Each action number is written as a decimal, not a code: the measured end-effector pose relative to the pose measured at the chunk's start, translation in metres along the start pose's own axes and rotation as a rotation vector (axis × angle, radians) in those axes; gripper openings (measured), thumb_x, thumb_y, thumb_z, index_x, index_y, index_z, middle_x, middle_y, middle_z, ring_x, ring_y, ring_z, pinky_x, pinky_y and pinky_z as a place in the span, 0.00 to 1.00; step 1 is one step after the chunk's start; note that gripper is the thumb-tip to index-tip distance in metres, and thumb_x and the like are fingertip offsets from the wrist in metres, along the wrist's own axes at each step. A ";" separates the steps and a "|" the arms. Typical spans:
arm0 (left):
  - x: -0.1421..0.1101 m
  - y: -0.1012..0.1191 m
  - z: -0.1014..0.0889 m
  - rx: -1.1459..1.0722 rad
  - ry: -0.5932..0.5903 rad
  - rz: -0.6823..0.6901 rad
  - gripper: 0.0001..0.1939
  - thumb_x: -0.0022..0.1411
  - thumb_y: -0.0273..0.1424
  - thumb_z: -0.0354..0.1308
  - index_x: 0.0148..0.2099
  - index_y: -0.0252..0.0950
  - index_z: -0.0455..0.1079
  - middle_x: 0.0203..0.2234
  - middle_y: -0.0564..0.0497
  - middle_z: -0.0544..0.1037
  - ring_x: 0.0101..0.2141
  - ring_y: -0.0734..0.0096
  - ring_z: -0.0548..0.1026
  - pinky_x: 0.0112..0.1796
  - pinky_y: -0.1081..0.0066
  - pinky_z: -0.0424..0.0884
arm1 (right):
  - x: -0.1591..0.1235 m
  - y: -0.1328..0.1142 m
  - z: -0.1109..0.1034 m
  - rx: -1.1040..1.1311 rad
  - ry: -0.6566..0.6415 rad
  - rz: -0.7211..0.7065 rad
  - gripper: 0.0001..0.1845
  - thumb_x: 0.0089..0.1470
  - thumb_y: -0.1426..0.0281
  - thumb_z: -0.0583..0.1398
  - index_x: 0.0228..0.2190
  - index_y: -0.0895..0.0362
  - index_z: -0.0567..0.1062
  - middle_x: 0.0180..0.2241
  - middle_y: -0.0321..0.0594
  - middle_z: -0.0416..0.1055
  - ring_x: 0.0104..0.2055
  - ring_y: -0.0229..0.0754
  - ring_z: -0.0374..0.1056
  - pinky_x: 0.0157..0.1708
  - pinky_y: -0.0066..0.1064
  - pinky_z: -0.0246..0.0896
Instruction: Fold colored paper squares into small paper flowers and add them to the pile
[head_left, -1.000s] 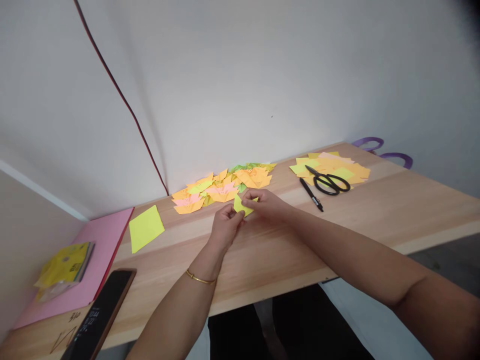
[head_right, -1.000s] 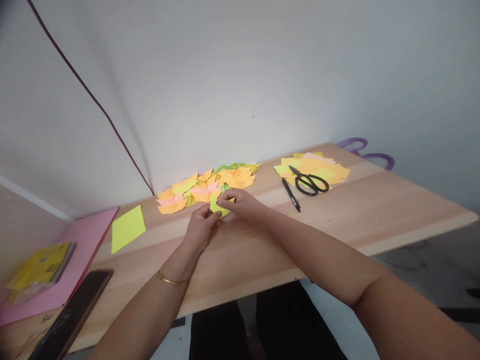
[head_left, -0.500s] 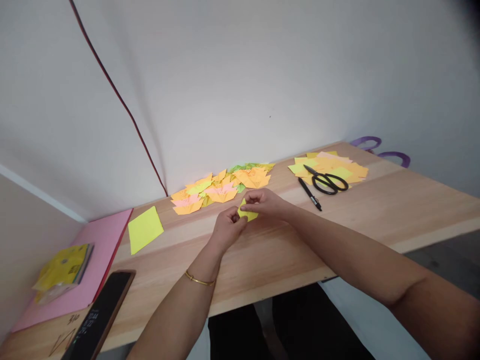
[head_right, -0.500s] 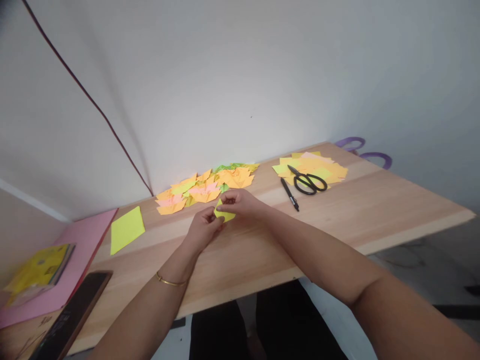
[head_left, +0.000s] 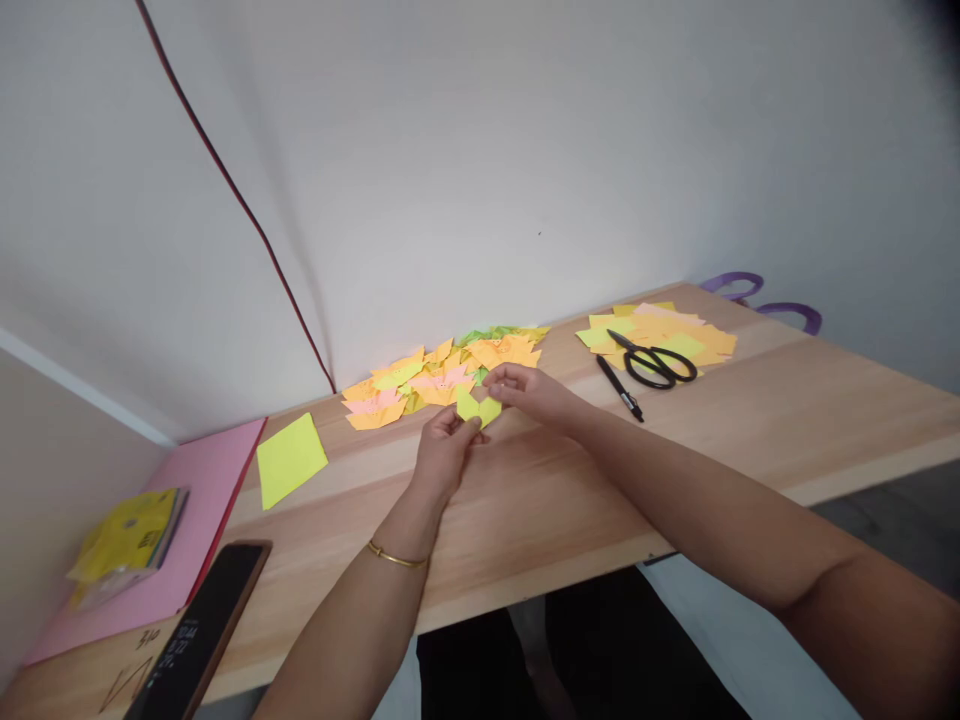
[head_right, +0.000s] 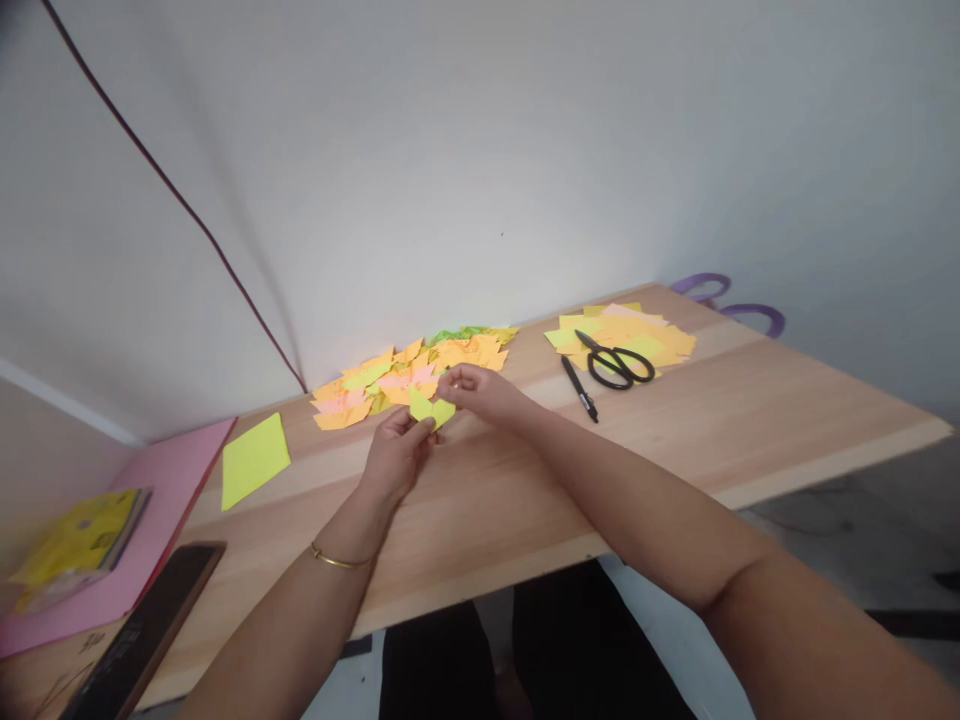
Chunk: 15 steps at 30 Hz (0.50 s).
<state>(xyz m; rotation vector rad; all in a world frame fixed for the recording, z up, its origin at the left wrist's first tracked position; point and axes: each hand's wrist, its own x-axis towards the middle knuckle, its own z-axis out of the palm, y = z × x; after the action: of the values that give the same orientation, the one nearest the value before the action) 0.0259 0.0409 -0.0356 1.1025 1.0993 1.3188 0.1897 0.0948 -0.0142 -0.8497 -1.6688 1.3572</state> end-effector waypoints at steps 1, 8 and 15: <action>0.001 -0.001 0.000 -0.066 0.007 0.003 0.11 0.47 0.33 0.64 0.34 0.35 0.71 0.23 0.55 0.72 0.22 0.79 0.67 0.32 0.71 0.69 | -0.001 0.001 0.003 -0.007 -0.031 0.011 0.14 0.45 0.60 0.61 0.32 0.56 0.72 0.29 0.37 0.71 0.32 0.39 0.66 0.33 0.31 0.60; -0.002 0.000 0.004 -0.166 -0.036 -0.028 0.13 0.46 0.33 0.65 0.36 0.33 0.72 0.27 0.53 0.74 0.24 0.79 0.69 0.33 0.69 0.71 | -0.004 0.004 0.014 0.010 -0.099 -0.046 0.10 0.46 0.70 0.58 0.33 0.58 0.73 0.33 0.38 0.72 0.36 0.40 0.67 0.35 0.30 0.62; 0.000 0.000 0.002 -0.121 -0.057 -0.020 0.13 0.48 0.33 0.65 0.37 0.33 0.73 0.25 0.53 0.73 0.22 0.80 0.68 0.31 0.71 0.70 | -0.006 0.001 0.014 0.016 -0.122 -0.040 0.08 0.45 0.69 0.58 0.31 0.58 0.72 0.30 0.37 0.71 0.32 0.38 0.68 0.32 0.29 0.63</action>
<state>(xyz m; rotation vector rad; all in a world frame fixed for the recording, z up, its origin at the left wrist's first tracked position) 0.0279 0.0409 -0.0358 1.0312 0.9738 1.3128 0.1796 0.0835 -0.0174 -0.7332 -1.7564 1.4173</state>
